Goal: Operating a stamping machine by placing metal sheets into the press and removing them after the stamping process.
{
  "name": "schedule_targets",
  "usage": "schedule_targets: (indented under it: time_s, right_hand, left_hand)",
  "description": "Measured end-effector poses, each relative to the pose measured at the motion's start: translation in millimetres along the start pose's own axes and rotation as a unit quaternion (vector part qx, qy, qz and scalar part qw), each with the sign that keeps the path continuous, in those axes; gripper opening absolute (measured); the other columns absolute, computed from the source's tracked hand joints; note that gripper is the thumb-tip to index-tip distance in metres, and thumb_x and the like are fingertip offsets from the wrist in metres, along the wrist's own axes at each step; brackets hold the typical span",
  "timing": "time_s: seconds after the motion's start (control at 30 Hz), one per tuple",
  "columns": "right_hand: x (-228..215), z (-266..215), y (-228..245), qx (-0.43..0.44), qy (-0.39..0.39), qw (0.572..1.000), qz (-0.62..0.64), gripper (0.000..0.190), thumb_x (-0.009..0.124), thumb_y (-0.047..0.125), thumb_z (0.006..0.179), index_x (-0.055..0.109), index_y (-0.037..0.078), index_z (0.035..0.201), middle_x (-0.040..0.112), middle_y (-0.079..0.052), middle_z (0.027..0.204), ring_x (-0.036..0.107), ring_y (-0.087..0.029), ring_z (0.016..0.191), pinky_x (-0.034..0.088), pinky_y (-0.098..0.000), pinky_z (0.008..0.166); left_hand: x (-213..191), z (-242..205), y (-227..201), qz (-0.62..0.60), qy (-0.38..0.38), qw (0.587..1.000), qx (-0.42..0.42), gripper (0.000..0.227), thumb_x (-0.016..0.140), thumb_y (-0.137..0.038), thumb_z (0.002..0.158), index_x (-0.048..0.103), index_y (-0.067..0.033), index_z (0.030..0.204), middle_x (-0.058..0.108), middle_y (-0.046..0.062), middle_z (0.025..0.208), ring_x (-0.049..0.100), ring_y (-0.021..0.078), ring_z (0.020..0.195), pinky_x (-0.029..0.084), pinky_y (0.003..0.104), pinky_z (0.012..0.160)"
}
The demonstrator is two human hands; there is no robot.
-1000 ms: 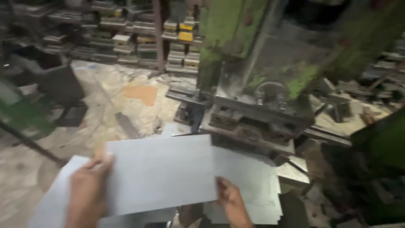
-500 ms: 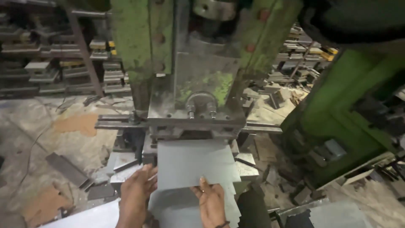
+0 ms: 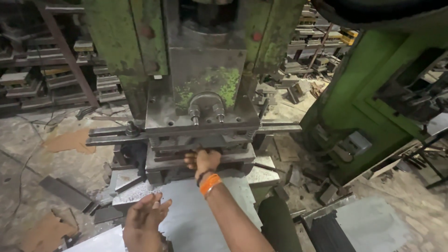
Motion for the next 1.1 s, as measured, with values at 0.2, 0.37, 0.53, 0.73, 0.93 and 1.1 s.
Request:
schedule_targets:
  time_s: [0.2, 0.37, 0.53, 0.73, 0.93, 1.1]
  right_hand:
    - [-8, 13, 5, -0.016, -0.086, 0.996, -0.020, 0.025, 0.043, 0.000, 0.090, 0.068, 0.002, 0.086, 0.066, -0.013, 0.059, 0.054, -0.020, 0.038, 0.027, -0.0276, 0.032]
    - [-11, -12, 16, -0.007, -0.069, 0.997, -0.040, 0.010, 0.057, 0.001, 0.090, 0.066, -0.001, 0.085, 0.066, -0.012, 0.060, 0.050, -0.017, 0.038, 0.027, -0.0268, 0.033]
    - [-22, -35, 24, -0.068, -0.010, 0.991, -0.117, 0.031, 0.070, 0.020, 0.095, 0.071, -0.006, 0.111, 0.068, -0.015, 0.061, 0.055, -0.019, 0.037, 0.041, -0.0281, 0.034]
    - [-20, -37, 27, -0.117, -0.020, 0.984, -0.131, 0.027, 0.066, 0.017, 0.096, 0.069, -0.009, 0.090, 0.069, -0.018, 0.060, 0.054, -0.021, 0.034, 0.041, -0.0296, 0.032]
    - [-25, -26, 22, -0.124, -0.009, 0.980, -0.158, 0.024, 0.064, 0.014, 0.098, 0.069, -0.009, 0.091, 0.072, -0.019, 0.063, 0.058, -0.023, 0.037, 0.045, -0.0308, 0.033]
    - [-24, -23, 22, -0.131, 0.012, 0.979, -0.155, 0.028, 0.067, 0.018, 0.098, 0.066, -0.008, 0.087, 0.071, -0.018, 0.061, 0.059, -0.023, 0.037, 0.043, -0.0294, 0.033]
  left_hand:
    - [31, -27, -22, 0.002, 0.003, 0.999, -0.052, 0.031, 0.053, 0.014, 0.091, 0.056, 0.0069, 0.121, 0.067, 0.023, 0.119, 0.070, 0.0385, 0.087, 0.053, 0.042, 0.079]
    - [27, -29, -26, 0.001, 0.003, 0.999, -0.037, 0.028, 0.050, 0.016, 0.092, 0.056, 0.0102, 0.118, 0.067, 0.026, 0.119, 0.069, 0.0376, 0.083, 0.053, 0.040, 0.075]
    - [18, -26, -31, 0.015, -0.005, 0.999, -0.034, 0.027, 0.052, 0.012, 0.095, 0.058, 0.0085, 0.122, 0.071, 0.024, 0.116, 0.072, 0.0358, 0.081, 0.056, 0.039, 0.073]
    - [19, -32, -41, -0.010, -0.043, 0.998, -0.043, 0.023, 0.057, 0.011, 0.093, 0.061, 0.0094, 0.116, 0.071, 0.024, 0.111, 0.069, 0.0346, 0.076, 0.054, 0.039, 0.073]
    - [2, -29, -96, 0.115, -0.072, 0.990, -0.041, 0.029, 0.062, 0.006, 0.089, 0.069, 0.0007, 0.117, 0.071, 0.018, 0.094, 0.065, 0.0248, 0.083, 0.050, 0.034, 0.079]
    - [-155, 22, -90, 0.669, -0.228, 0.642, 0.297, 0.073, 0.064, -0.046, 0.089, 0.061, 0.0016, 0.145, 0.069, 0.024, 0.129, 0.068, 0.0436, 0.110, 0.046, 0.053, 0.100]
Point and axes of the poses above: each hand's wrist, its own z-axis towards the middle knuckle, its own x-axis out of the palm, y = z × x, the point moved 6 cm from there along z, towards the middle knuckle
